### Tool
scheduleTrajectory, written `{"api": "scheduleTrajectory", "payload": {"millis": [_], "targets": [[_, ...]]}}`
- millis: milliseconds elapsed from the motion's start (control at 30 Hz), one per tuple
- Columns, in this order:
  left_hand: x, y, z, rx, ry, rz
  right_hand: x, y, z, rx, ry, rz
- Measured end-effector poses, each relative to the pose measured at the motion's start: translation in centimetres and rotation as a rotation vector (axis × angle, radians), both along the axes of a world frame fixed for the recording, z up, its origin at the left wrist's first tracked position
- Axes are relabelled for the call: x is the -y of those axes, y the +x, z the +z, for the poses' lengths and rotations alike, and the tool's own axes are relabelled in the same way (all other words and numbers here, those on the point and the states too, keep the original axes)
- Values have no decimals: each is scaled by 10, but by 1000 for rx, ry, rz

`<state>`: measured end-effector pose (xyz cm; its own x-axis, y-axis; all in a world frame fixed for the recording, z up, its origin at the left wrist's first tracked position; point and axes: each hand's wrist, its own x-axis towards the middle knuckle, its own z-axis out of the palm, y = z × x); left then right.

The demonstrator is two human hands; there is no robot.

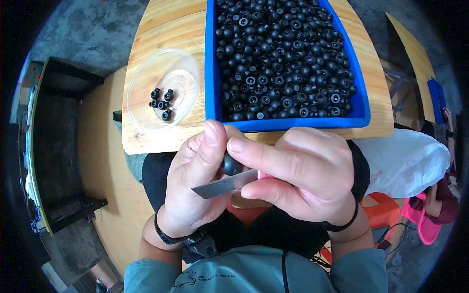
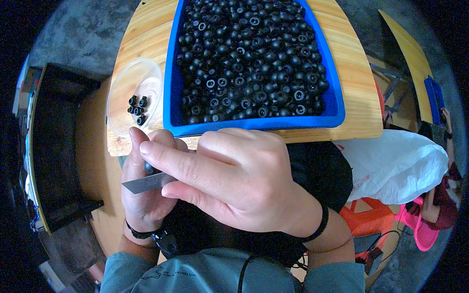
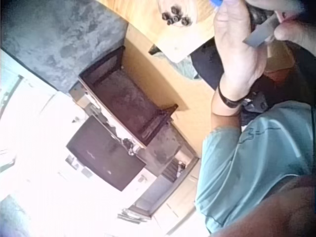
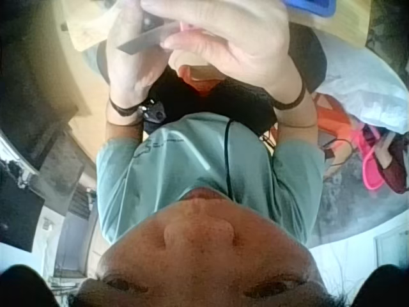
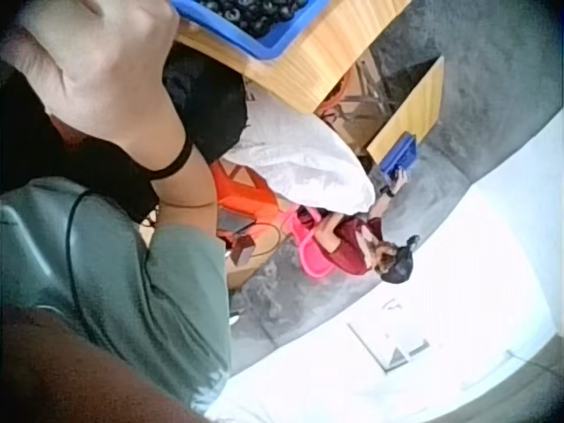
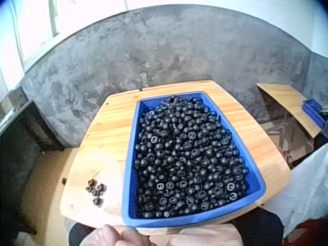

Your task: Sorting and cleaning small black plastic components using a small blade.

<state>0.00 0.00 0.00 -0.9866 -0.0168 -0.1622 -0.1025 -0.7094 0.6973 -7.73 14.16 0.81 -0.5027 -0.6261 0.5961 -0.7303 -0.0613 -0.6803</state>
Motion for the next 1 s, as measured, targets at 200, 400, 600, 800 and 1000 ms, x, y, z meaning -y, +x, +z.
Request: {"api": "scheduleTrajectory", "payload": {"millis": [200, 400, 600, 800, 1000], "targets": [[1, 0, -1, -33, -47, 16, 2, 0, -2, -16, -26, 3], [0, 2, -1, -48, -61, 71, 2, 2, -1, 8, -20, 8], [-2, 3, 0, -73, -181, 127, 7, 4, -7, 65, -126, 16], [-2, 1, -7, -122, -222, 160, 10, 9, -8, 134, -119, 0], [-3, -1, -11, -120, -266, 192, 10, 12, -8, 128, -38, -51]]}}
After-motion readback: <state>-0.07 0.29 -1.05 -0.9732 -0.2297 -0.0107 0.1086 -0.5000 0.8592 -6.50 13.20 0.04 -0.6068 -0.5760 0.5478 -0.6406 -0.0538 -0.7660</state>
